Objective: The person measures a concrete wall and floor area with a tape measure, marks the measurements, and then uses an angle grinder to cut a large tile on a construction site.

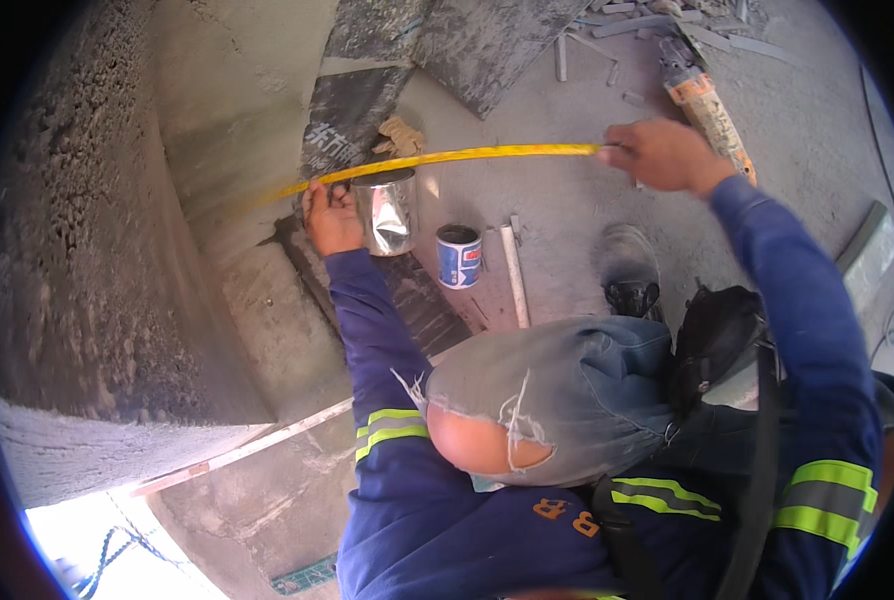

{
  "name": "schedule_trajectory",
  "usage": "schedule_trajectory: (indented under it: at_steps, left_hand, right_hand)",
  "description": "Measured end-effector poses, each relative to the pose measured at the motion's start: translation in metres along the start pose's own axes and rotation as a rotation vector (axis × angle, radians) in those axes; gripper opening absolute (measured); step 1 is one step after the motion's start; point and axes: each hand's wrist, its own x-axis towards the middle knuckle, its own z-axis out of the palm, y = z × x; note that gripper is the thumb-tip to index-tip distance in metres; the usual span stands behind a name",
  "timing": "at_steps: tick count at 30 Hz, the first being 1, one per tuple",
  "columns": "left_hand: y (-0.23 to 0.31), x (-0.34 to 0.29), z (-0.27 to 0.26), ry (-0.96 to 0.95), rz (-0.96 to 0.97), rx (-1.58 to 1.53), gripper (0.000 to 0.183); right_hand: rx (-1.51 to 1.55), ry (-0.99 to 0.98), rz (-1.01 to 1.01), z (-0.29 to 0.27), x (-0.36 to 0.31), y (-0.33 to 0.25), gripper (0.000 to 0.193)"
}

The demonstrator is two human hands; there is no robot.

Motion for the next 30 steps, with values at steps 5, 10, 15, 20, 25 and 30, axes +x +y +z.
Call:
schedule_trajectory:
  at_steps: [5, 10, 15, 20, 25, 30]
  left_hand:
    - [0.014, 0.055, -0.075, 0.063, -0.125, -0.096, 0.018]
    - [0.015, 0.078, -0.093, 0.105, -0.143, -0.180, 0.018]
    - [0.008, 0.071, -0.035, -0.050, -0.012, -0.073, 0.024]
    - [0.029, 0.073, 0.004, -0.112, 0.114, 0.115, 0.030]
    - [0.054, 0.084, 0.022, -0.128, 0.150, 0.213, 0.037]
    - [0.056, 0.081, 0.024, -0.191, 0.103, 0.176, 0.046]
  right_hand:
    - [0.031, -0.171, 0.384, -0.154, -0.080, 0.096, 0.061]
    - [-0.402, 0.130, 0.618, -0.220, -0.147, 0.179, 0.033]
    - [-0.716, 0.022, 0.274, -0.172, -0.127, 0.153, 0.025]
    - [-0.199, -0.153, 0.457, -0.108, -0.058, 0.048, 0.033]
    - [-0.243, -0.231, 0.471, -0.075, -0.024, 0.003, 0.038]
    - [-0.278, -0.241, 0.388, -0.073, -0.034, 0.029, 0.030]
